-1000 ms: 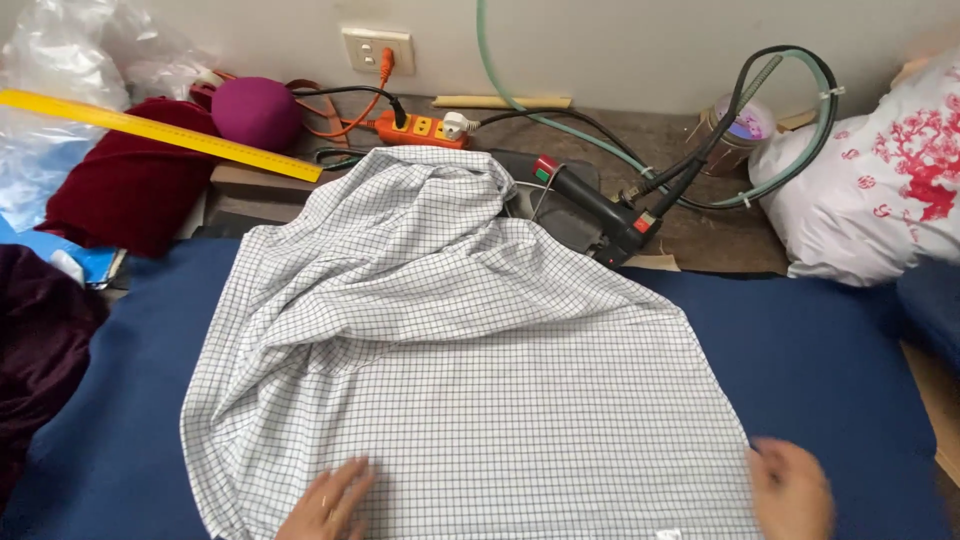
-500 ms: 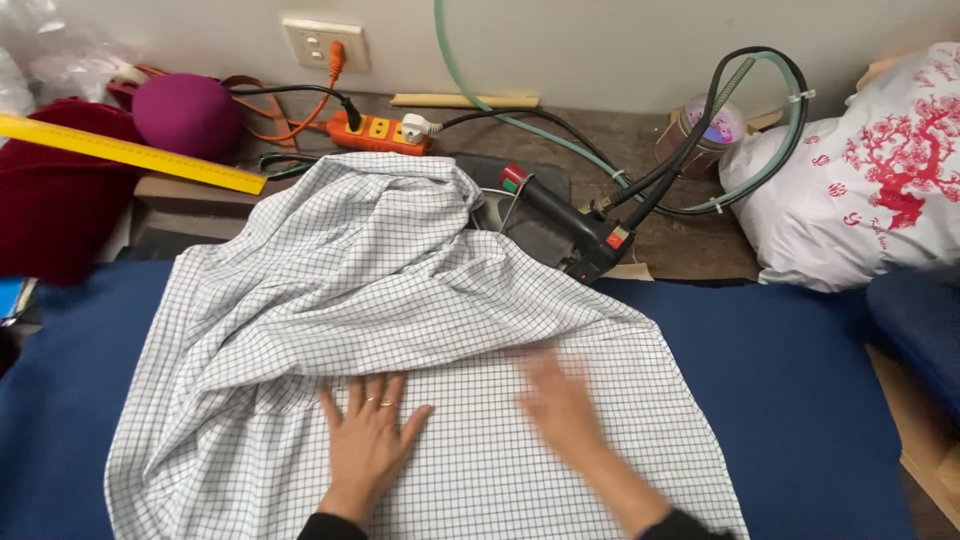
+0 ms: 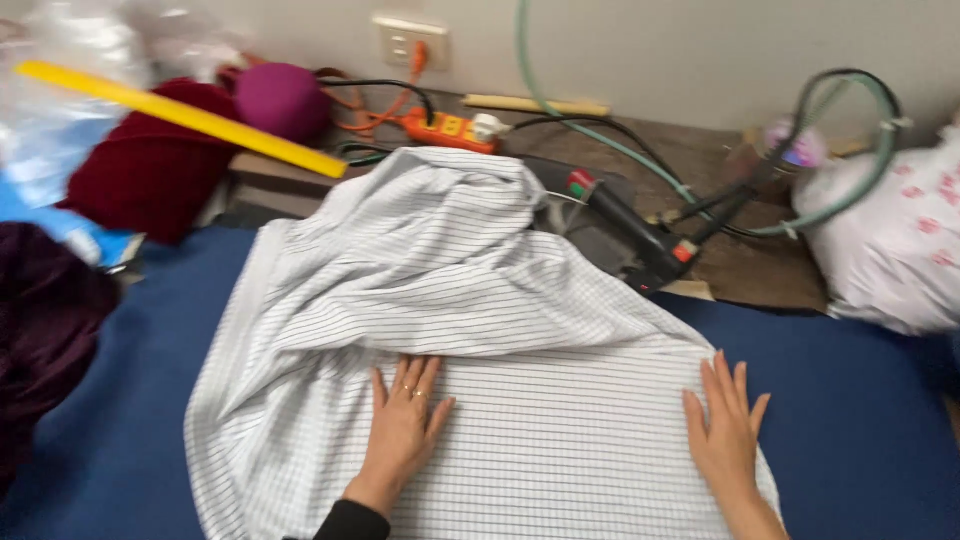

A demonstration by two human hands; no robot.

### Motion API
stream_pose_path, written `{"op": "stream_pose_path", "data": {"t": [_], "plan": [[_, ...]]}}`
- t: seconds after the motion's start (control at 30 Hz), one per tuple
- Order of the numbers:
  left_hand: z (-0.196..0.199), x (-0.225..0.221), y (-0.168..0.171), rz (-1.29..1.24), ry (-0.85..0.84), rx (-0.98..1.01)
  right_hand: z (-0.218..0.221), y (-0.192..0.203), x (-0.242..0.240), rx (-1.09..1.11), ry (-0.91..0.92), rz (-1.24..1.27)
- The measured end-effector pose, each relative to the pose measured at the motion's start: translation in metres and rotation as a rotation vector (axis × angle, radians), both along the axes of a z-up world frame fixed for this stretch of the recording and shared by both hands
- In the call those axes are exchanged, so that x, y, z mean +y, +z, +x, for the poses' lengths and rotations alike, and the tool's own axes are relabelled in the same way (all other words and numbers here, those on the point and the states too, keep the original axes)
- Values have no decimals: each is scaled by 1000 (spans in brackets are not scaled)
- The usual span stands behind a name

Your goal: Ironing a checkered shirt on a blue ironing board using a steam iron.

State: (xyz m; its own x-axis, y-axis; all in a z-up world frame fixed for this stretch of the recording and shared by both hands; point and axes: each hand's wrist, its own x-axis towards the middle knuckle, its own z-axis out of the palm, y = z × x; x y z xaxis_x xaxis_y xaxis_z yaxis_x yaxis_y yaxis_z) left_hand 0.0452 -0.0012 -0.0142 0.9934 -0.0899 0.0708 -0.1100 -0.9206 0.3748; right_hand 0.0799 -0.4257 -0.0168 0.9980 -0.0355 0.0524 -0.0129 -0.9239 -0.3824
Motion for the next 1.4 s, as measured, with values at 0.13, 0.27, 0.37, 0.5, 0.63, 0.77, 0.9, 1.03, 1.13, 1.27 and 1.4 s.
{"op": "stream_pose_path", "data": {"t": [0.13, 0.27, 0.37, 0.5, 0.63, 0.77, 0.9, 1.03, 1.13, 1.27, 1.4], "plan": [[-32, 29, 21, -170, 51, -278, -24, -9, 89, -384, 284, 283], [-52, 69, 52, -208, 259, -487, -42, 5, 218, -18, 508, 489], [-67, 105, 56, -129, 465, -505, -26, 16, 293, -215, 848, 355], [-77, 140, 64, 38, 715, -433, -10, 31, 354, 43, 881, 302], [-76, 173, 49, -92, 838, -210, -6, 19, 376, -18, 933, 87], [-62, 187, 42, -261, 881, 105, -11, 13, 380, -260, 897, -230], [-47, 190, 63, -288, 921, 249, -10, 16, 381, -536, 812, -530], [-53, 191, 89, -341, 902, 214, -10, 21, 384, -381, 860, -403], [-68, 192, 83, -203, 855, 71, -12, 30, 383, -67, 917, -202], [-76, 183, 62, 210, 745, -334, -11, 18, 382, -254, 909, -286], [-58, 140, 76, -240, 248, -316, -12, 21, 383, -183, 912, -247]]}}
